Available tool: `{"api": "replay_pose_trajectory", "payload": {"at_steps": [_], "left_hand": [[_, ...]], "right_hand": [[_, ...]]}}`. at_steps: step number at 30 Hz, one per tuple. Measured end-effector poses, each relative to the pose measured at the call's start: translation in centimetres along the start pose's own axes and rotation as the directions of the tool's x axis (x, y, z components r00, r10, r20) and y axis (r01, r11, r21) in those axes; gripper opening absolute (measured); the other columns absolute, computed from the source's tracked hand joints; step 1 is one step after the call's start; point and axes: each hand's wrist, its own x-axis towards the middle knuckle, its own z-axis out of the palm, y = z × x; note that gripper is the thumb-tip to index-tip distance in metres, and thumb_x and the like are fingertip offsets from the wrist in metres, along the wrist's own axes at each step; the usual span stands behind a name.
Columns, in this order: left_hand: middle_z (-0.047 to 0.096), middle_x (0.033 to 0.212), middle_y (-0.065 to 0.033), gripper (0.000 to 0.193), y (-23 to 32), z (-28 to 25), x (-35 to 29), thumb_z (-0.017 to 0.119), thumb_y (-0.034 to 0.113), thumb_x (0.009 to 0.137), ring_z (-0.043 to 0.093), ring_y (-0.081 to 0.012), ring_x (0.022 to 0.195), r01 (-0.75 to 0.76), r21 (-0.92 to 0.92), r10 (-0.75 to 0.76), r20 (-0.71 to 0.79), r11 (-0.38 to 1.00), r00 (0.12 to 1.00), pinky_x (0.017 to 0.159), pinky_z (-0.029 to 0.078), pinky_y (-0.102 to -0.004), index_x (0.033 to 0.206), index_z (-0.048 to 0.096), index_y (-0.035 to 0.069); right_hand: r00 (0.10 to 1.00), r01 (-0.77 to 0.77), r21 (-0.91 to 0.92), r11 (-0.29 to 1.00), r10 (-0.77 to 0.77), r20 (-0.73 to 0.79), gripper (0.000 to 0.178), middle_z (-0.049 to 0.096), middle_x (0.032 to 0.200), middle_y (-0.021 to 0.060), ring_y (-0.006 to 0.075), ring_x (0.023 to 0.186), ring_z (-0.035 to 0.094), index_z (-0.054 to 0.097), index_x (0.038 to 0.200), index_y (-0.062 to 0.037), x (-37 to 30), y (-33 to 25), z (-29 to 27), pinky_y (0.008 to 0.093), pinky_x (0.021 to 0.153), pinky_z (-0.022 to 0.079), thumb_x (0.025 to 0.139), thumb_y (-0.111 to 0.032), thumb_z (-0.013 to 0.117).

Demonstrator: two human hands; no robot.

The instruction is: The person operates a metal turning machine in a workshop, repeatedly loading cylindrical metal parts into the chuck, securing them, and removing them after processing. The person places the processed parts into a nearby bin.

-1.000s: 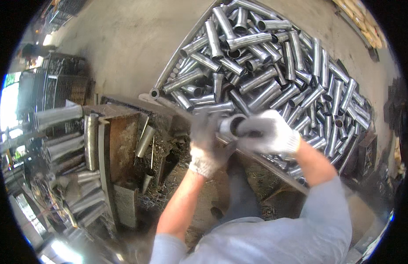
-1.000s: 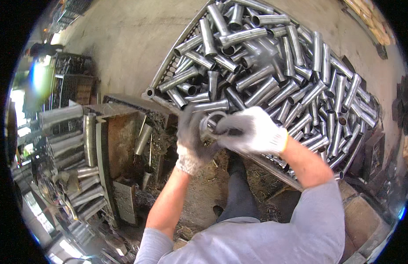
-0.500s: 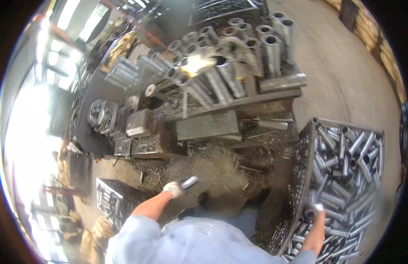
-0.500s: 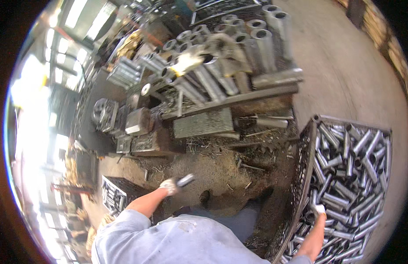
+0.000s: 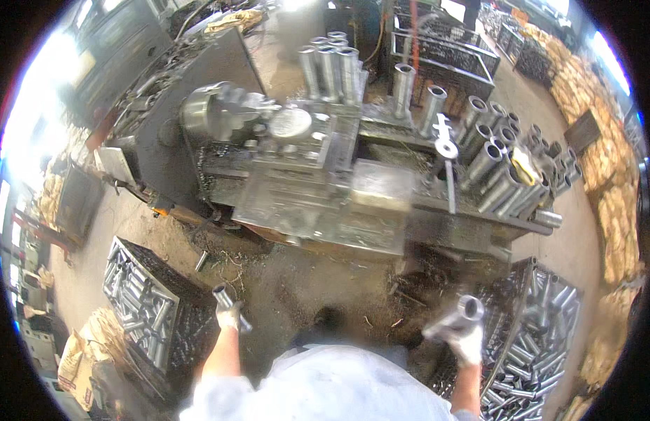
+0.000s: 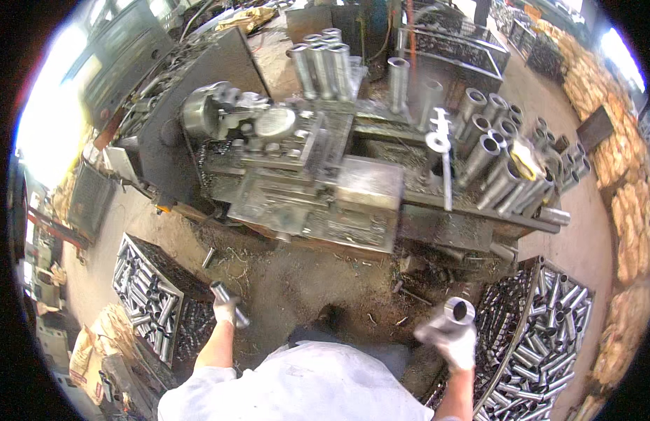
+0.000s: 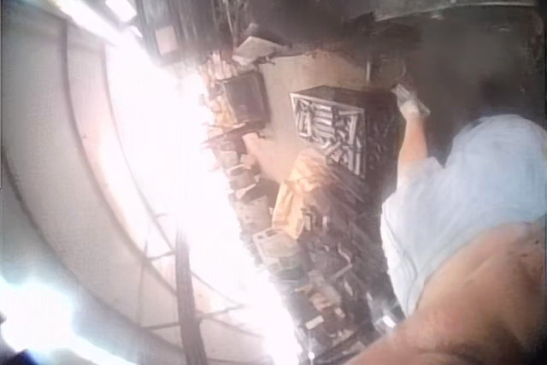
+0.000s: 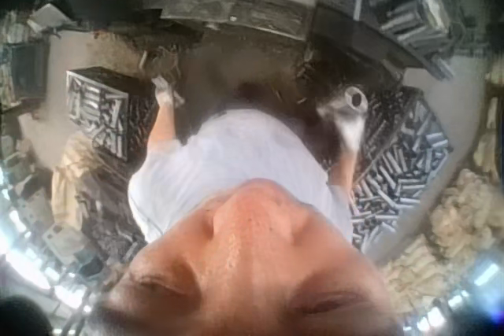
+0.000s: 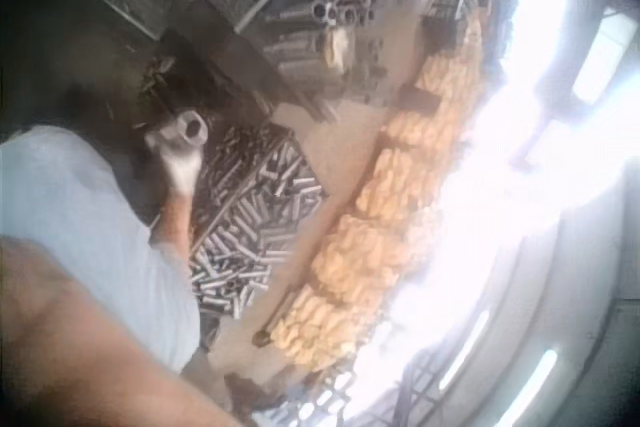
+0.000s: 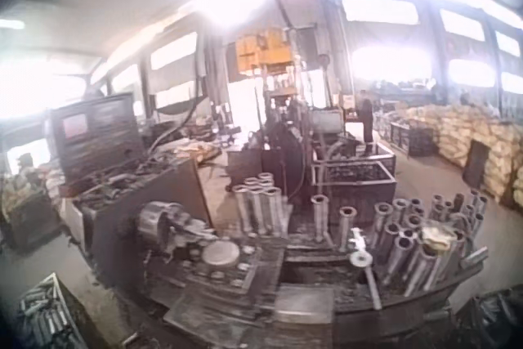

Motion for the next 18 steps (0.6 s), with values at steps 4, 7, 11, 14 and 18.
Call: {"api": "replay_pose_trajectory", "payload": {"at_steps": [4,7,11,14,18], "left_hand": [[0.069,0.099,-0.0063,0.047,14.3,0.0,1.9,0.088,0.007,0.077,0.07,-0.0226,0.087,-0.203,-0.462,0.262,0.067,0.863,0.963,0.079,0.059,-0.0402,0.117,0.063,0.005],[0.07,0.089,-0.0019,0.039,25.6,-0.2,2.1,0.088,0.006,0.078,0.07,-0.0172,0.081,-0.306,-0.434,0.416,0.183,0.847,0.891,0.075,0.058,-0.0339,0.111,0.067,0.004],[0.076,0.094,-0.0062,0.034,35.3,2.4,2.7,0.088,0.006,0.075,0.073,-0.0172,0.082,-0.438,-0.424,0.562,0.23,0.792,0.794,0.078,0.06,-0.0327,0.105,0.073,0.002],[0.077,0.098,-0.0076,0.041,38.6,4.7,3.8,0.09,0.004,0.074,0.074,-0.0177,0.085,-0.417,-0.43,0.582,0.394,0.801,0.712,0.08,0.06,-0.0332,0.111,0.072,0.0],[0.076,0.105,-0.0062,0.049,39.8,10.1,6.3,0.092,0.013,0.073,0.072,-0.0181,0.097,-0.549,-0.444,0.699,0.33,0.708,0.634,0.087,0.059,-0.0361,0.116,0.07,0.005]], "right_hand": [[0.895,0.388,-0.175,0.905,-0.326,0.304,0.05,0.079,0.108,0.0083,0.0176,0.096,0.076,0.072,0.122,-0.0051,5.1,-9.7,18.8,0.034,0.089,0.061,0.08,-0.022,0.093],[0.859,0.301,0.044,0.953,-0.291,0.42,0.056,0.077,0.113,0.0138,0.0222,0.103,0.076,0.069,0.126,-0.0055,9.2,-13.7,27.8,0.0371,0.094,0.059,0.079,-0.027,0.092],[0.849,0.468,-0.175,0.866,-0.387,0.359,0.061,0.078,0.114,0.017,0.0339,0.106,0.077,0.068,0.128,-0.0096,13.5,-15.1,34.0,0.0429,0.092,0.061,0.078,-0.034,0.091],[0.907,0.384,-0.378,0.842,-0.267,0.327,0.066,0.078,0.111,0.0174,0.038,0.103,0.077,0.068,0.13,-0.0128,15.0,-16.2,34.5,0.0465,0.09,0.062,0.076,-0.042,0.093],[0.665,0.718,-0.545,0.434,-0.197,0.72,0.054,0.078,0.105,0.0173,0.0376,0.096,0.077,0.071,0.132,-0.0122,17.1,-22.5,28.4,0.0458,0.085,0.062,0.085,-0.038,0.079]]}}
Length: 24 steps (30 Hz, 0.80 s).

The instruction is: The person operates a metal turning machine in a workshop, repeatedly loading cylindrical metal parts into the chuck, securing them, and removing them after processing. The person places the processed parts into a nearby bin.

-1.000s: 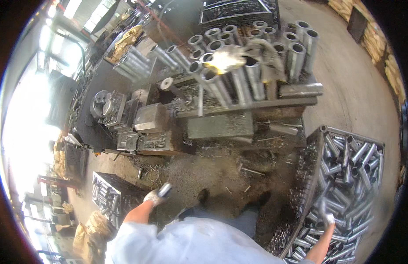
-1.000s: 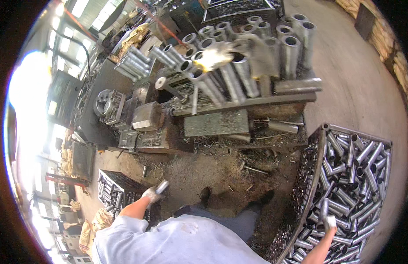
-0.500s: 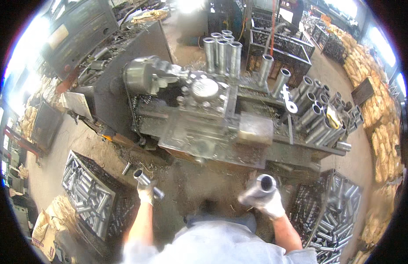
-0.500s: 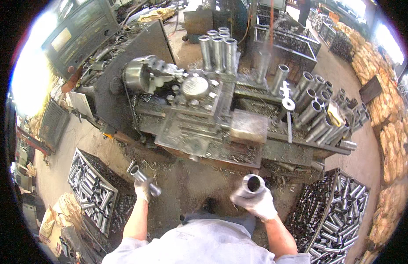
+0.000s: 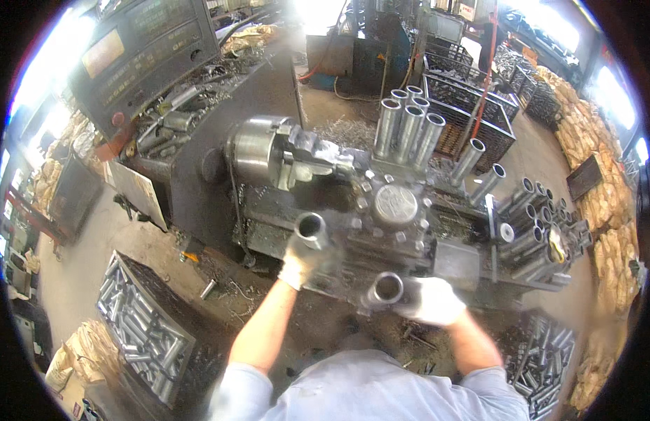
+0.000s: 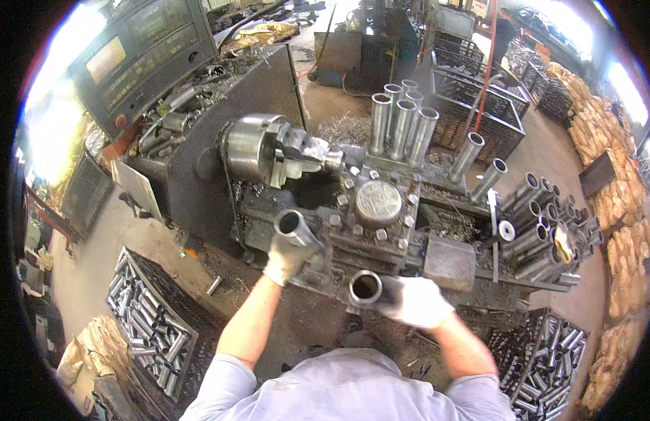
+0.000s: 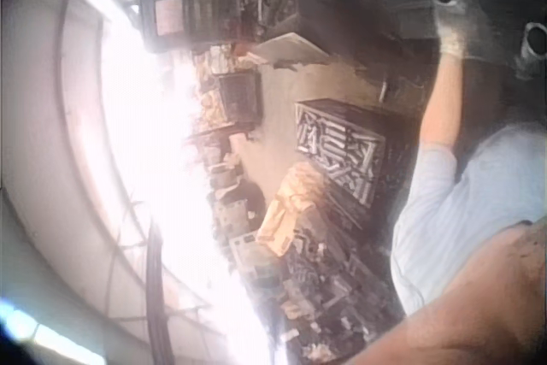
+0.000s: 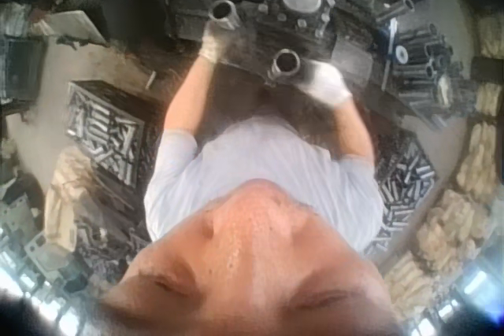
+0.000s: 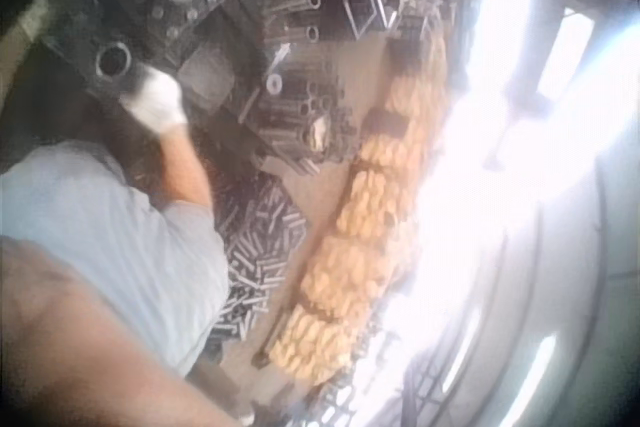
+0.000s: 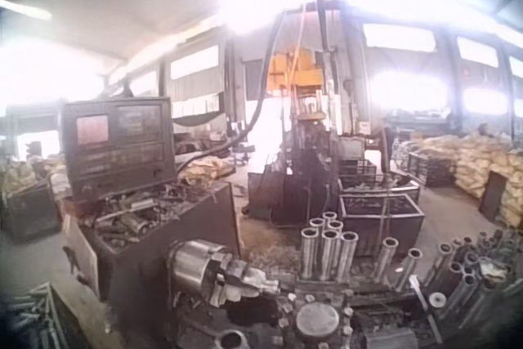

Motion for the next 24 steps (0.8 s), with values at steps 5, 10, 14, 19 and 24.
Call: {"api": "replay_pose_trajectory", "payload": {"at_steps": [5,10,14,19,24], "left_hand": [[0.075,0.109,-0.0042,0.054,-5.3,1.2,2.1,0.092,0.018,0.074,0.07,-0.0185,0.099,-0.073,0.153,0.022,0.311,0.985,0.95,0.089,0.058,-0.0384,0.121,0.067,0.01],[0.075,0.111,-0.006,0.053,-5.1,0.8,2.5,0.093,0.023,0.076,0.071,-0.0218,0.104,-0.122,0.132,0.064,0.377,0.984,0.924,0.097,0.058,-0.0392,0.12,0.067,0.008],[0.068,0.135,-0.0149,0.08,-2.0,-1.4,1.9,0.096,0.024,0.077,0.067,-0.0265,0.124,-0.178,0.113,0.11,0.446,0.978,0.888,0.11,0.053,-0.043,0.143,0.054,0.007],[0.062,0.145,-0.0208,0.087,0.9,-8.7,1.9,0.09,0.01,0.079,0.06,-0.0334,0.136,-0.241,0.095,0.198,0.331,0.966,0.923,0.12,0.046,-0.0442,0.154,0.047,0.0],[0.057,0.146,-0.0304,0.076,2.8,-12.8,13.6,0.084,0.011,0.081,0.054,-0.0496,0.138,-0.582,0.55,0.685,0.026,0.599,0.729,0.116,0.047,-0.0526,0.147,0.05,-0.006]], "right_hand": [[0.87,0.461,0.164,0.872,-0.407,-0.278,0.026,0.079,0.114,0.0174,0.0315,0.104,0.077,0.082,0.107,-0.0054,5.9,0.4,-12.2,0.0424,0.093,0.061,0.083,-0.015,0.082],[0.97,0.144,-0.07,0.987,-0.127,0.206,0.058,0.077,0.128,0.0146,0.0278,0.115,0.074,0.074,0.132,-0.0054,25.7,0.7,-12.2,0.0392,0.1,0.057,0.086,-0.041,0.078],[0.87,0.161,0.23,0.96,-0.248,0.425,0.041,0.08,0.116,0.0102,0.0211,0.104,0.074,0.081,0.117,-0.0063,31.9,3.7,-8.6,0.0377,0.093,0.059,0.084,-0.03,0.082],[0.94,-0.038,0.677,0.735,0.256,-0.225,0.029,0.079,0.115,0.0107,0.0179,0.106,0.074,0.081,0.114,-0.0069,26.8,3.3,-11.9,0.0347,0.088,0.06,0.087,-0.015,0.08],[0.027,0.256,-0.109,0.961,-0.12,-0.992,0.028,0.078,0.111,0.0166,0.0267,0.09,0.077,0.077,0.112,0.0004,29.6,-1.1,-15.3,0.0369,0.085,0.063,0.092,-0.02,0.076]]}}
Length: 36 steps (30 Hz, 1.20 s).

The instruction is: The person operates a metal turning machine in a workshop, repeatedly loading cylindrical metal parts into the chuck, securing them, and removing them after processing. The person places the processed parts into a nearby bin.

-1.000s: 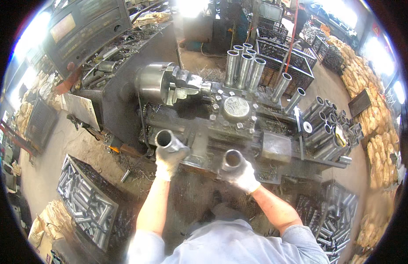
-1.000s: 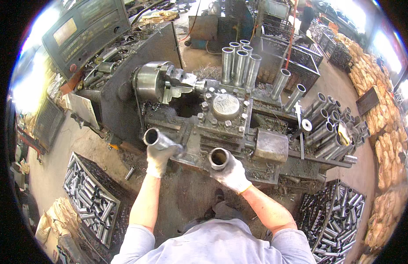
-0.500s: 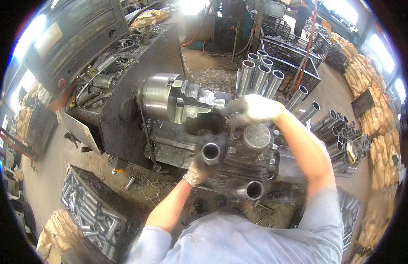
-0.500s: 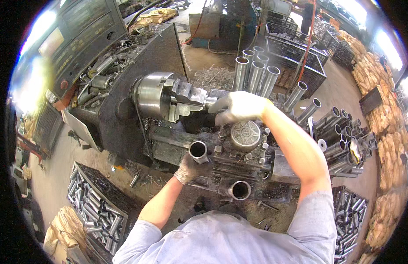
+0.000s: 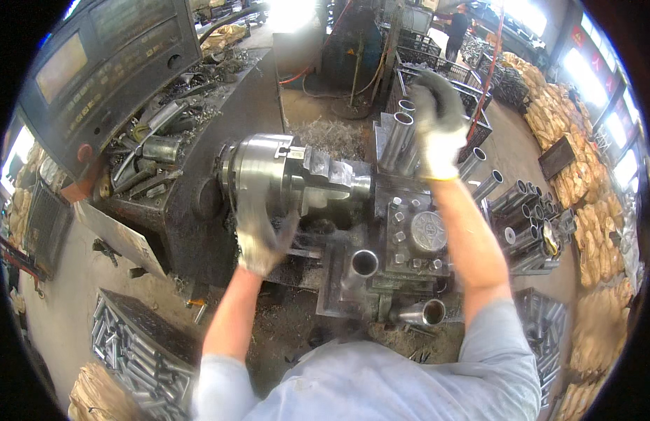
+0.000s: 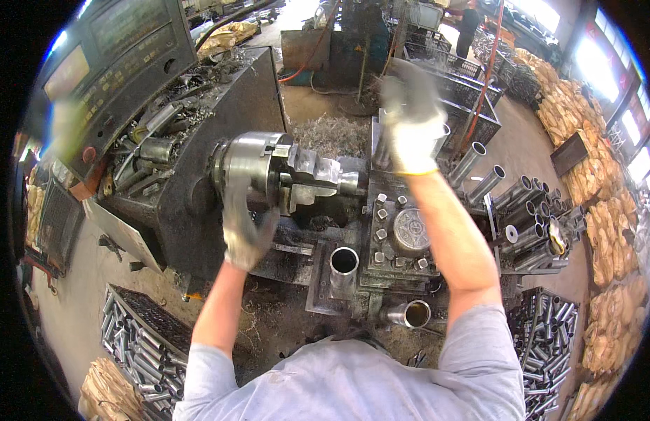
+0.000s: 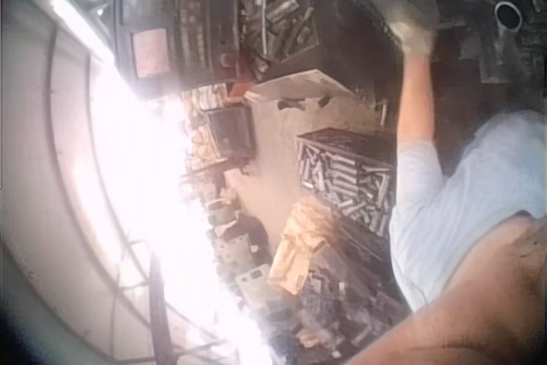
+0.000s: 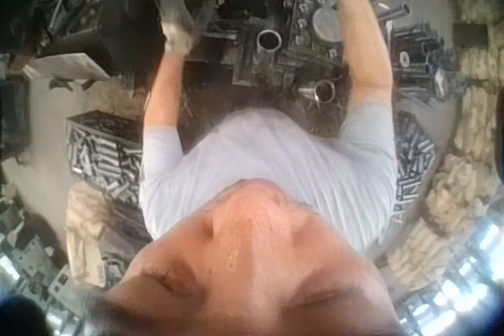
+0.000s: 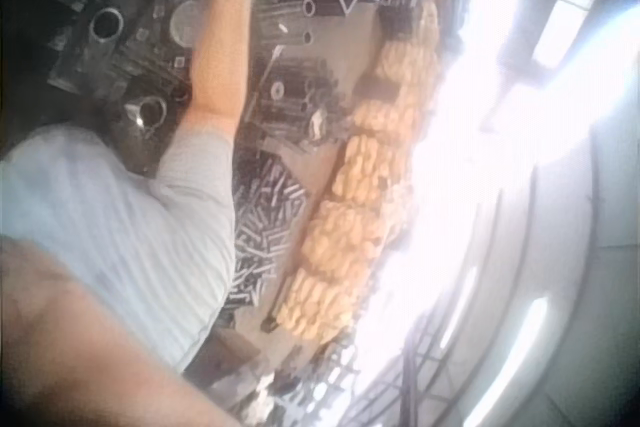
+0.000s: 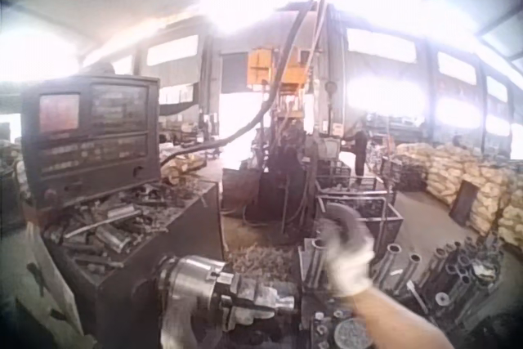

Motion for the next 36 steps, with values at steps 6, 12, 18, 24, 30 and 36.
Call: {"api": "replay_pose_trajectory", "payload": {"at_steps": [6,12,18,24,30,36], "left_hand": [[0.055,0.149,-0.0229,0.073,-5.4,4.6,5.5,0.079,0.024,0.077,0.045,-0.0478,0.146,-0.087,0.313,0.085,0.018,0.946,0.996,0.127,0.028,-0.0617,0.143,0.055,0.003],[0.057,0.147,-0.0255,0.072,-6.3,5.0,4.9,0.069,0.039,0.087,0.048,-0.0485,0.144,-0.124,0.362,0.114,0.049,0.924,0.992,0.124,0.032,-0.0635,0.147,0.053,0.002],[0.055,0.146,-0.0247,0.071,-6.1,5.4,5.0,0.067,0.035,0.084,0.044,-0.0515,0.145,-0.12,0.334,0.126,0.005,0.935,0.992,0.125,0.03,-0.0637,0.145,0.054,0.001],[0.053,0.149,-0.0268,0.073,-5.0,3.5,5.3,0.071,0.036,0.085,0.043,-0.0482,0.149,-0.146,0.311,0.137,0.051,0.939,0.989,0.125,0.03,-0.063,0.147,0.053,0.001],[0.052,0.154,-0.0309,0.099,5.4,0.8,-2.6,0.091,0.02,0.077,0.049,-0.0404,0.148,0.285,-0.433,0.05,0.615,0.855,0.787,0.127,0.035,-0.0498,0.157,0.039,-0.007],[0.073,0.126,-0.0142,0.055,9.9,6.2,-8.7,0.088,0.019,0.083,0.071,-0.0268,0.119,0.614,-0.471,-0.235,0.639,0.633,0.732,0.105,0.058,-0.0415,0.13,0.064,0.003]], "right_hand": [[0.119,0.12,-0.343,0.932,0.329,0.937,0.044,0.078,0.105,0.0224,0.0375,0.1,0.076,0.081,0.11,-0.0045,-3.5,2.8,5.1,0.047,0.087,0.059,0.082,-0.036,0.069],[-0.172,0.085,-0.179,0.98,0.191,0.966,0.057,0.08,0.108,0.0179,0.0331,0.096,0.076,0.077,0.118,-0.0036,-7.4,6.8,6.6,0.0436,0.078,0.06,0.074,-0.039,0.088],[-0.738,-0.225,-0.533,0.816,0.214,0.64,0.021,0.077,0.088,0.0031,0.0159,0.078,0.074,0.08,0.099,-0.0017,-6.1,8.6,9.3,0.0302,0.066,0.061,0.093,-0.022,0.081],[-0.318,0.076,-0.256,0.964,0.267,0.91,0.042,0.077,0.087,0.0208,0.0328,0.079,0.074,0.075,0.1,0.0027,-8.3,6.2,6.2,0.0472,0.072,0.056,0.078,-0.033,0.078],[-0.326,0.014,-0.387,0.922,0.37,0.87,0.067,0.078,0.107,0.0227,0.0336,0.102,0.076,0.071,0.124,-0.0043,-7.9,5.6,5.6,0.0459,0.088,0.059,0.07,-0.043,0.086],[-0.292,0.023,-0.33,0.944,0.322,0.901,0.067,0.079,0.107,0.0225,0.0331,0.099,0.077,0.075,0.117,-0.001,-8.2,6.4,6.5,0.0454,0.085,0.059,0.068,-0.045,0.088]]}}
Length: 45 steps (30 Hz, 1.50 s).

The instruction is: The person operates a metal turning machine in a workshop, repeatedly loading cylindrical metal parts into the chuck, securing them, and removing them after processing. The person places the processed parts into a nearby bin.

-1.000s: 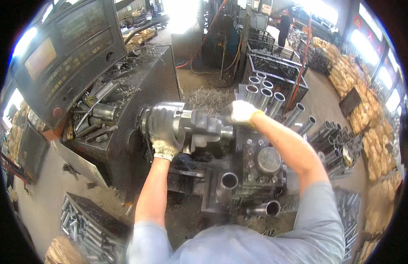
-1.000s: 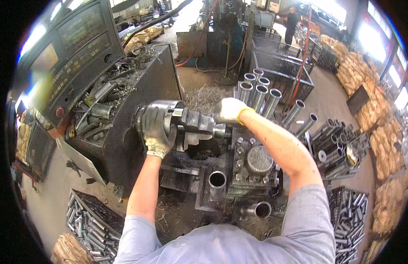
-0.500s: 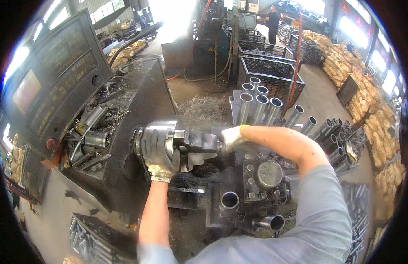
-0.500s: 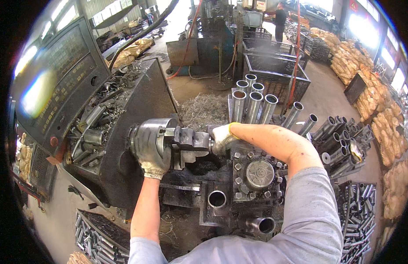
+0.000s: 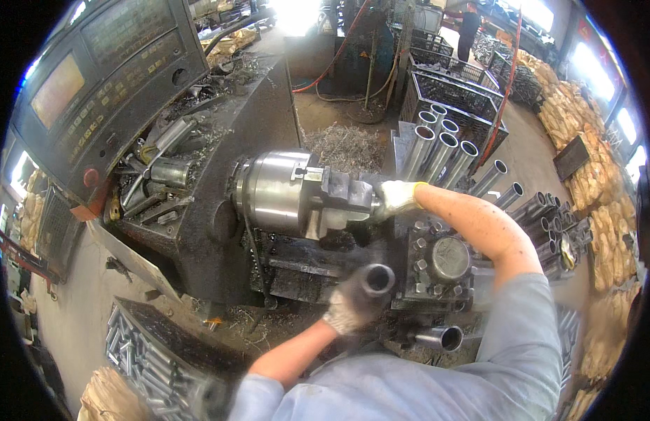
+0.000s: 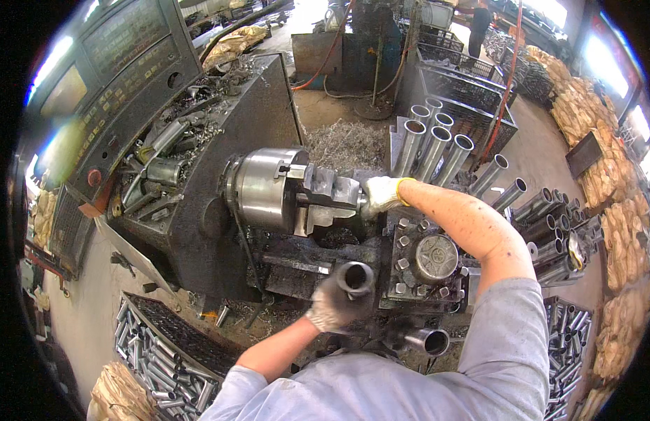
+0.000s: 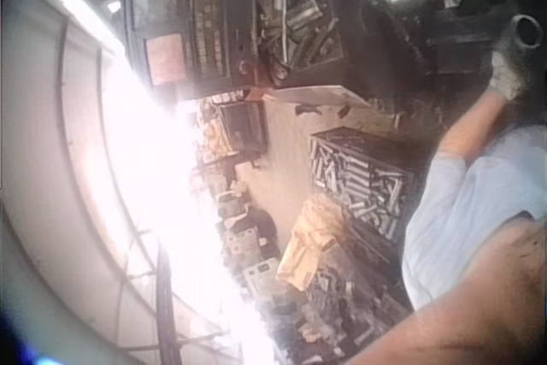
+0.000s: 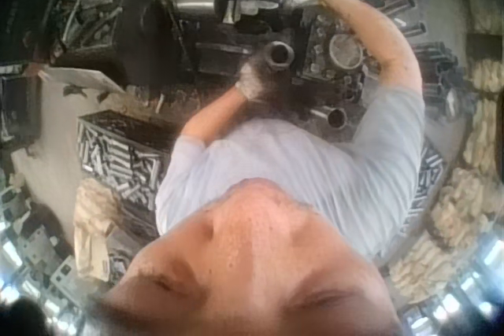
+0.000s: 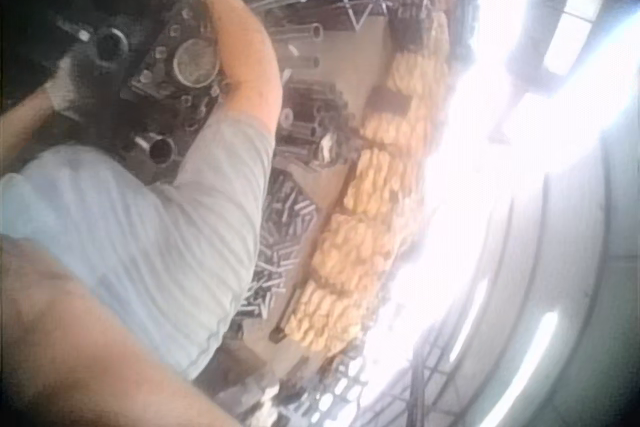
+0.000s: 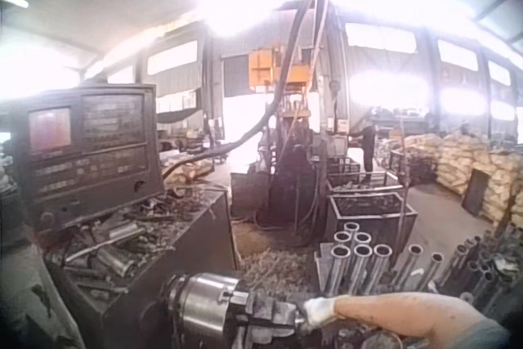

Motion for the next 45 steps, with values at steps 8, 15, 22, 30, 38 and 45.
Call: {"api": "replay_pose_trajectory", "payload": {"at_steps": [8,15,22,30,38,45], "left_hand": [[0.076,0.104,-0.0135,0.037,4.7,-9.2,9.2,0.081,0.025,0.091,0.078,-0.0277,0.094,-0.062,0.463,0.248,-0.353,0.884,0.902,0.077,0.066,-0.0363,0.118,0.066,0.004],[0.076,0.1,-0.0089,0.047,-0.9,0.0,1.0,0.091,0.023,0.077,0.074,-0.0231,0.092,-0.005,0.14,0.029,-0.169,0.99,0.985,0.086,0.06,-0.038,0.114,0.068,0.007],[0.073,0.121,-0.0227,0.056,-3.1,2.9,0.1,0.086,0.027,0.085,0.072,-0.0401,0.117,0.009,0.197,0.008,-0.086,0.98,0.996,0.094,0.059,-0.0466,0.133,0.061,0.01],[0.06,0.146,-0.0218,0.084,0.0,-3.0,-5.8,0.087,0.02,0.085,0.059,-0.0359,0.136,-0.313,0.239,0.339,-0.074,0.919,0.938,0.116,0.047,-0.0477,0.154,0.043,-0.001],[0.065,0.135,-0.0133,0.057,3.6,-3.3,-9.8,0.069,0.029,0.104,0.067,-0.0299,0.121,0.273,-0.894,-0.341,0.148,0.356,0.928,0.108,0.052,-0.0472,0.149,0.049,0.0],[0.072,0.114,-0.0097,0.033,-3.6,-2.2,-9.4,0.072,0.016,0.099,0.073,-0.028,0.101,0.565,-0.719,-0.642,0.216,0.405,0.736,0.093,0.059,-0.0455,0.129,0.064,0.004]], "right_hand": [[0.985,0.095,-0.061,0.994,-0.102,-0.14,0.069,0.077,0.11,0.0263,0.0395,0.1,0.076,0.067,0.128,0.0,-1.9,0.5,0.9,0.0478,0.086,0.061,0.072,-0.037,0.085],[0.985,-0.021,-0.044,0.999,0.028,0.167,0.061,0.08,0.091,0.0129,0.0268,0.088,0.076,0.079,0.096,-0.0029,-1.4,0.4,-1.0,0.0449,0.079,0.059,0.063,-0.053,0.094],[0.992,-0.052,-0.443,0.895,-0.004,-0.125,0.053,0.08,0.096,0.0213,0.0387,0.093,0.077,0.08,0.095,-0.0031,-7.5,2.2,-1.7,0.0454,0.08,0.06,0.066,-0.047,0.087],[0.73,-0.485,-0.343,0.805,0.157,-0.665,0.055,0.076,0.093,0.0221,0.0377,0.082,0.078,0.073,0.112,0.0001,-25.3,-11.0,-1.9,0.0475,0.074,0.063,0.068,-0.031,0.086],[0.764,-0.112,-0.007,0.994,0.082,-0.64,0.085,0.069,0.111,0.0242,0.0446,0.082,0.074,0.043,0.151,-0.005,-25.9,-25.3,16.7,0.0558,0.07,0.061,0.078,-0.025,0.083],[0.916,-0.243,0.493,0.835,0.365,-0.167,0.072,0.079,0.102,0.0235,0.0361,0.096,0.078,0.078,0.116,-0.0013,-19.0,-16.1,30.3,0.0455,0.085,0.061,0.073,-0.059,0.08]]}}
